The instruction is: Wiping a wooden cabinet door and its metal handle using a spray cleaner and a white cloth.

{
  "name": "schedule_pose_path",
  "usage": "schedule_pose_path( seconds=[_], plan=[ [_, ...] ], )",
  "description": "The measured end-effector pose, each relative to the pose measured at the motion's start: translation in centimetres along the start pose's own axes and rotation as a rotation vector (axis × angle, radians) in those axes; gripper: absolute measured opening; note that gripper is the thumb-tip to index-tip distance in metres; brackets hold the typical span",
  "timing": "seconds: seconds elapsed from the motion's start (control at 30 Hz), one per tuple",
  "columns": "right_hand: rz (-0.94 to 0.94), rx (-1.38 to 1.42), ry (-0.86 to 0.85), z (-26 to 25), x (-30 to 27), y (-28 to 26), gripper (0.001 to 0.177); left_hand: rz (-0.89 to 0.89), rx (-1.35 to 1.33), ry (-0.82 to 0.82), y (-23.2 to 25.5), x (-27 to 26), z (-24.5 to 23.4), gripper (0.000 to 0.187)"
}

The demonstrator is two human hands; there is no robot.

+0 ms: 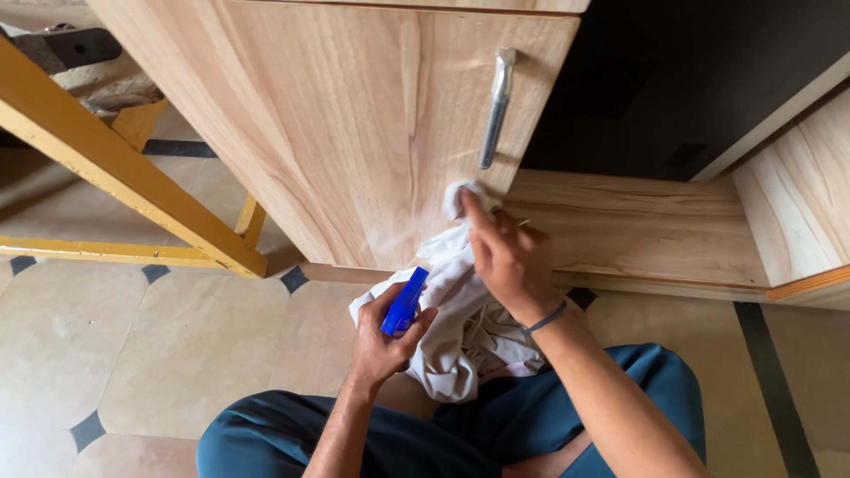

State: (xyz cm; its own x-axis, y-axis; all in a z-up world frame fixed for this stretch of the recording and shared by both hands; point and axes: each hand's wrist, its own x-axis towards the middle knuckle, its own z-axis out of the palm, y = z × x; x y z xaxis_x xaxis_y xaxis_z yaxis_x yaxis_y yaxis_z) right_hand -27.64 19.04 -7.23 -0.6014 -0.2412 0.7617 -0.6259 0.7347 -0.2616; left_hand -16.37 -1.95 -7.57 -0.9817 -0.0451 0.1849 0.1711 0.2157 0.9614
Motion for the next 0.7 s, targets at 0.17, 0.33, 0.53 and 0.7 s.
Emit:
schedule_pose_path(
  seconds=[0.17,0.33,0.53,0.7],
  plan=[
    [0.002,-0.037,0.145,-3.0,2.0,-2.7,0.052,-0.043,0.018,-0.040,0.3,0.1,0.7,0.035],
    [-0.033,-0.019,0.106,-1.0,0.5,-0.6,0.052,-0.042,0.029,-0.049,-0.2,0.2,1.2,0.034],
    [0.002,-0.017,0.089,-0.6,-0.2,-1.1,0.049,-0.051,0.014,-0.031,-0.4,0.1,1.3,0.035],
    [0.071,0.037,0.117,-1.9,-0.4,-1.6,0.049,-0.088,-0.015,-0.019,-0.4,0.0,0.8,0.033]
  ],
)
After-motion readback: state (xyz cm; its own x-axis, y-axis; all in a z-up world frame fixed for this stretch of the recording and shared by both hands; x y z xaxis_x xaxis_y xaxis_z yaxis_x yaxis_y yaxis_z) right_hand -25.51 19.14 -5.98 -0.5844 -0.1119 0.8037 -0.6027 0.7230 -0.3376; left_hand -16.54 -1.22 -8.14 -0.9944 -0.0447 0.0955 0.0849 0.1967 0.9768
